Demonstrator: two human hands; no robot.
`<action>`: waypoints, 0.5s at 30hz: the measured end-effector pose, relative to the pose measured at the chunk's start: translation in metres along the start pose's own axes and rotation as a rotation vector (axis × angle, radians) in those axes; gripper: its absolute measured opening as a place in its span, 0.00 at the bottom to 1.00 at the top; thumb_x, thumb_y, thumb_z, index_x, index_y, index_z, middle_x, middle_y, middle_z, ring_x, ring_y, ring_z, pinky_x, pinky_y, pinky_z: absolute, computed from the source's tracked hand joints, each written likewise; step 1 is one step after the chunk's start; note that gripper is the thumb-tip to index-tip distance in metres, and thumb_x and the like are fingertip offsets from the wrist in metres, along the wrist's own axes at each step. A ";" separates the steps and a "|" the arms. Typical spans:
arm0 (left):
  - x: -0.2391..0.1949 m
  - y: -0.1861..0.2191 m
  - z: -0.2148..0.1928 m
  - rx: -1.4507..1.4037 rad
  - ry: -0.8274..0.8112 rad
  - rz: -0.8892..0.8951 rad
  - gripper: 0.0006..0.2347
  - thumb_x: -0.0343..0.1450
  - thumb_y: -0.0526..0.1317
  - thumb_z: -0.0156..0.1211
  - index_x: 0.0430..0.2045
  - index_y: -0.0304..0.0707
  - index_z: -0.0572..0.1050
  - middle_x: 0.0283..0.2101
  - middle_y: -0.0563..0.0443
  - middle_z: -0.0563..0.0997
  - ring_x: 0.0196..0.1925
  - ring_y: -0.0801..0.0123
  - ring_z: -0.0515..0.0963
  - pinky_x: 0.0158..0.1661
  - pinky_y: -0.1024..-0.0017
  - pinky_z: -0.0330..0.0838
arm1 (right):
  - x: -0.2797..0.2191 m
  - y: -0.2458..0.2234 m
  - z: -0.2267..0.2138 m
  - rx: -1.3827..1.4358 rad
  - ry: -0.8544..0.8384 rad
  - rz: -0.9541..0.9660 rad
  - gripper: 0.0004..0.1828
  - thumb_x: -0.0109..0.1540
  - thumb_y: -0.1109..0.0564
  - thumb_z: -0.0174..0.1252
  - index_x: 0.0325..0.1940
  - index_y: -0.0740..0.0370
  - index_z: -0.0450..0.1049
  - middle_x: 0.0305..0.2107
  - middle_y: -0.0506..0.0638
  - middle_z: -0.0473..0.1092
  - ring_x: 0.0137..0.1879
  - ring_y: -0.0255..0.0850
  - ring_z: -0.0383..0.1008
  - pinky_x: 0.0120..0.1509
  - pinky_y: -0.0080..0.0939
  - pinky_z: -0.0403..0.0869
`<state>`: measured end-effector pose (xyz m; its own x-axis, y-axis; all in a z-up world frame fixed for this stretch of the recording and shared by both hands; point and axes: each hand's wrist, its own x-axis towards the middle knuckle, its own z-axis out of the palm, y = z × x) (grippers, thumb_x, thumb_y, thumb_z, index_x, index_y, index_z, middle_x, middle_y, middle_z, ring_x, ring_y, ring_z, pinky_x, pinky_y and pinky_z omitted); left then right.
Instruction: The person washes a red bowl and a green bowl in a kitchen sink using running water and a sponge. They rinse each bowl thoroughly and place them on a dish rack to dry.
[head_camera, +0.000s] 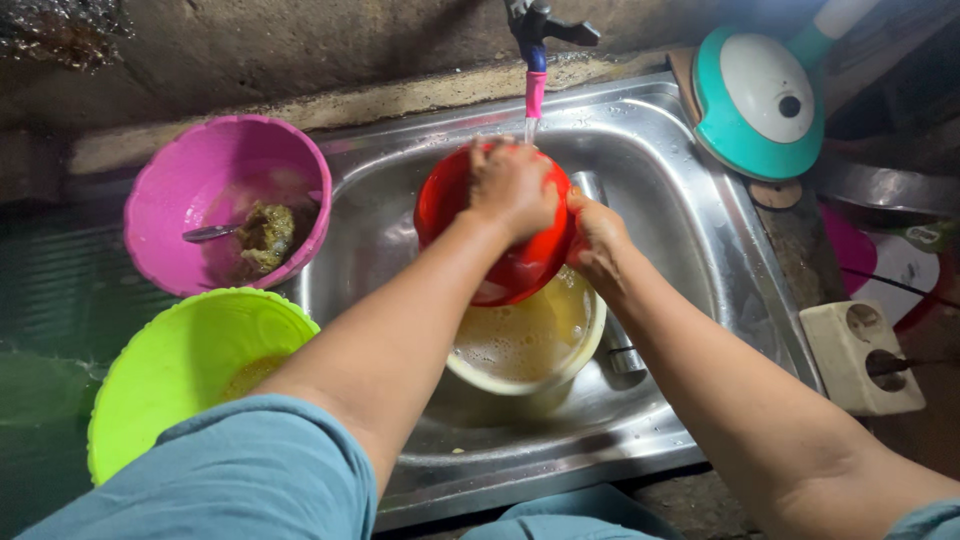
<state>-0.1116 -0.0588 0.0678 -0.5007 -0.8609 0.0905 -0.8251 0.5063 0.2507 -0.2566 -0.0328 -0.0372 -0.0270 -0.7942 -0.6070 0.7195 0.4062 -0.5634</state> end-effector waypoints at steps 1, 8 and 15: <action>-0.006 0.006 0.006 0.084 -0.003 0.102 0.12 0.68 0.43 0.55 0.41 0.47 0.82 0.56 0.45 0.79 0.70 0.48 0.66 0.70 0.33 0.40 | 0.005 0.002 -0.001 0.024 0.001 0.000 0.11 0.68 0.58 0.49 0.52 0.59 0.73 0.47 0.55 0.76 0.55 0.50 0.77 0.63 0.61 0.75; -0.072 0.008 0.034 0.217 0.319 0.297 0.23 0.69 0.44 0.56 0.61 0.53 0.71 0.75 0.48 0.61 0.78 0.54 0.56 0.70 0.33 0.34 | 0.026 0.008 -0.039 0.199 0.096 0.161 0.18 0.68 0.57 0.40 0.57 0.60 0.71 0.53 0.58 0.74 0.55 0.52 0.77 0.62 0.64 0.74; -0.070 -0.011 0.065 -0.387 0.598 -0.339 0.27 0.81 0.53 0.44 0.75 0.44 0.54 0.77 0.35 0.51 0.79 0.43 0.49 0.75 0.44 0.42 | 0.021 0.022 -0.059 0.651 0.123 0.229 0.18 0.69 0.64 0.38 0.58 0.68 0.69 0.55 0.62 0.74 0.61 0.53 0.76 0.64 0.61 0.76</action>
<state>-0.0845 -0.0007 -0.0034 0.0784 -0.9019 0.4248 -0.7032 0.2520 0.6649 -0.2829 -0.0136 -0.0954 0.1246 -0.6485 -0.7510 0.9847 0.1738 0.0133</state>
